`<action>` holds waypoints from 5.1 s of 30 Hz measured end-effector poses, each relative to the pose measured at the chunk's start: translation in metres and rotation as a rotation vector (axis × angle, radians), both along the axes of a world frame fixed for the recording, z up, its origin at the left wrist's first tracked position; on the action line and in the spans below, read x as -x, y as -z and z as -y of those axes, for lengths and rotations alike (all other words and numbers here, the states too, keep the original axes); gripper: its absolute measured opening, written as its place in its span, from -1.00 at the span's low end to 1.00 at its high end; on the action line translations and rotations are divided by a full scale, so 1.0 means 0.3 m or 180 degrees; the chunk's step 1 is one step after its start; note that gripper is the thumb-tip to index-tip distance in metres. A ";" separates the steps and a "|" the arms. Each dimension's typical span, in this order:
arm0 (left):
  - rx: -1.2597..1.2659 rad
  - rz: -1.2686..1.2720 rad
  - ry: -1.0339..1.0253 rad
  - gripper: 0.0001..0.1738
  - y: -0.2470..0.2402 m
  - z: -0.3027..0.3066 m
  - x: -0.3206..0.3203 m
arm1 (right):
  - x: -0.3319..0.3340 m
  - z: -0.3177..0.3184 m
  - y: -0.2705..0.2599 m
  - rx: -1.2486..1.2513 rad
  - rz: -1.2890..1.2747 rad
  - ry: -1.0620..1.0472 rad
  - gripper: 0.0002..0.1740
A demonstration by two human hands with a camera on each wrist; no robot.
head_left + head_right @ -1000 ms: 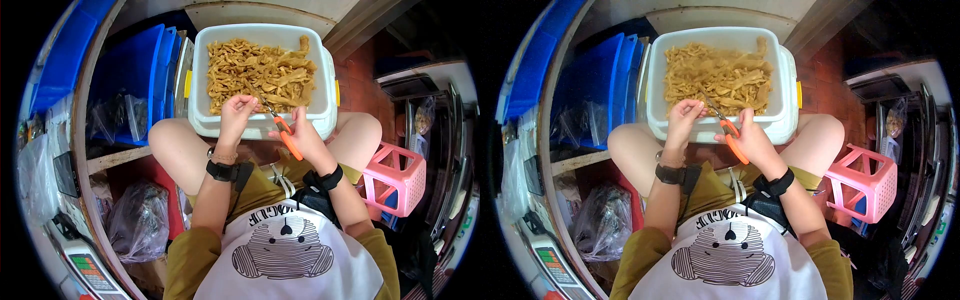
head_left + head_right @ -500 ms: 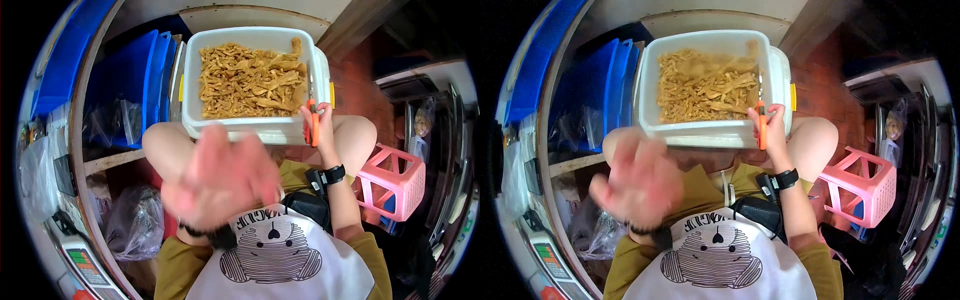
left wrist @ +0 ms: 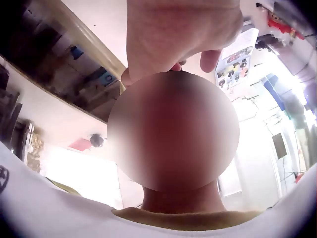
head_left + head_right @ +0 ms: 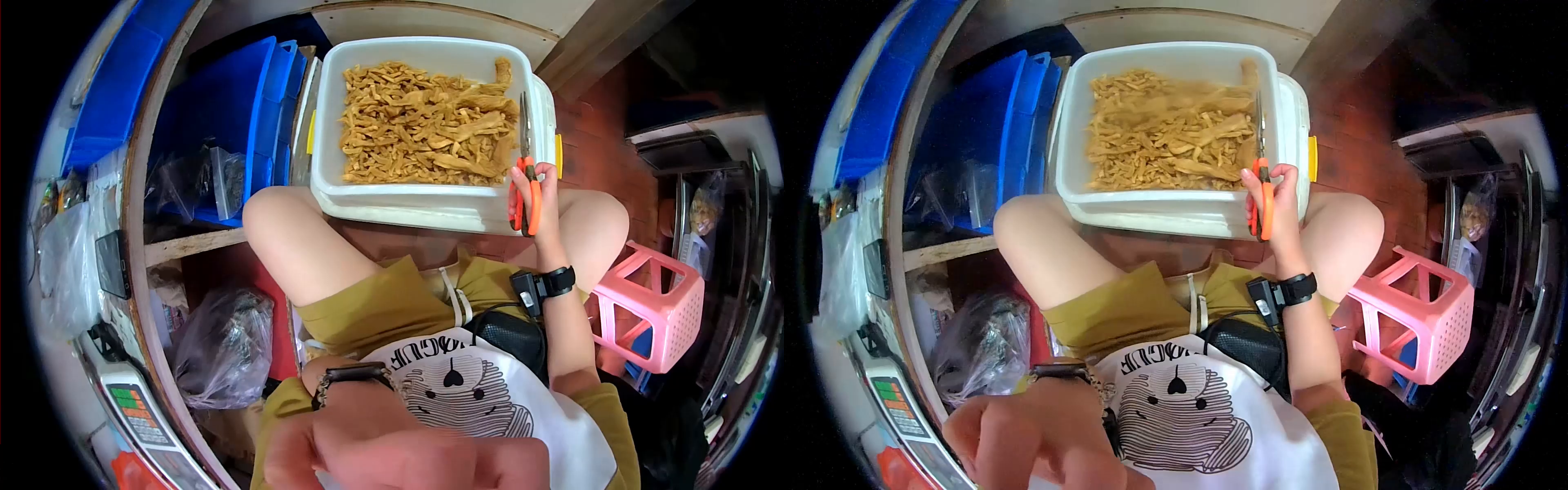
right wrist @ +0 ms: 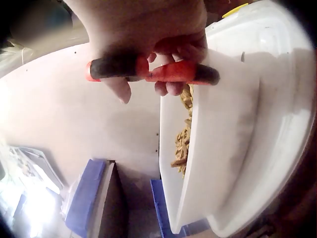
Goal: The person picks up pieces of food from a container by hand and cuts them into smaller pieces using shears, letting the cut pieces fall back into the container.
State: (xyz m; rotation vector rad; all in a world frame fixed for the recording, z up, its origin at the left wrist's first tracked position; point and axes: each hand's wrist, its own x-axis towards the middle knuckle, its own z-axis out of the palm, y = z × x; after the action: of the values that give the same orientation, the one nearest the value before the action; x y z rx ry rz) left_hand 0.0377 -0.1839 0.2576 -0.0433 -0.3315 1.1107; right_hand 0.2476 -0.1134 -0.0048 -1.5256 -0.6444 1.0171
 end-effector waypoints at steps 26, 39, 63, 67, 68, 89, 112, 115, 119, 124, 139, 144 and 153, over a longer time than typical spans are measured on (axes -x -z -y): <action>0.0053 0.0163 0.0526 -0.90 -0.007 -0.119 0.017 | 0.001 -0.008 -0.013 0.0061 -0.0227 -0.0050 -0.46; -0.1579 -0.0381 0.0853 -0.88 0.105 -0.434 -0.013 | 0.006 -0.028 0.014 -0.0298 -0.0133 -0.0079 -0.47; -0.2851 -0.2258 -0.1757 -0.71 0.123 -0.426 0.083 | -0.017 -0.012 0.024 0.0205 -0.0245 0.0026 -0.47; -0.2968 -0.1725 -0.1707 -0.76 0.015 -0.306 0.073 | -0.020 -0.020 -0.003 0.0224 -0.0317 -0.0050 -0.49; -0.2929 -0.1729 -0.1732 -0.77 0.005 -0.289 0.068 | -0.017 -0.020 -0.010 0.0231 -0.0388 -0.0056 -0.50; -0.2282 -0.3936 -0.0699 -0.75 0.211 -0.417 0.091 | -0.023 -0.018 0.004 0.0249 -0.0519 -0.0042 -0.51; -0.3093 -0.6820 -0.1665 -0.43 0.822 -0.849 0.101 | -0.025 -0.026 -0.007 0.0237 -0.0644 -0.0019 -0.55; -0.3100 -0.6850 -0.2154 -0.49 0.694 -0.800 0.120 | -0.023 -0.026 -0.007 0.0262 -0.0614 0.0005 -0.56; -0.2511 -0.6876 -0.3198 -0.56 0.643 -0.792 0.165 | -0.024 -0.026 0.005 0.0208 -0.0545 -0.0004 -0.56; -0.2540 -0.6869 -0.3326 -0.67 0.599 -0.776 0.189 | -0.016 -0.025 -0.006 0.0171 -0.0632 0.0026 -0.59; -0.0887 -0.3919 -0.1374 -0.74 0.673 -0.688 0.154 | 0.110 -0.031 -0.114 -0.0271 -0.0141 -0.0367 -0.44; -0.0584 -0.2963 -0.0375 -0.77 0.710 -0.638 0.126 | 0.142 -0.035 -0.163 -0.0500 -0.0985 -0.0759 -0.33; -0.0586 -0.2768 0.0075 -0.63 0.794 -0.624 0.140 | 0.156 -0.011 -0.197 -0.0369 -0.1792 -0.0349 -0.42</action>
State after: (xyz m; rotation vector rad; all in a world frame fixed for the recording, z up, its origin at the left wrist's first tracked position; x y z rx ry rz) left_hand -0.0044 0.0035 0.0192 0.5836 0.3479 0.9739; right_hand 0.2009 -0.1101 0.0544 -1.0396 -0.3790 1.3939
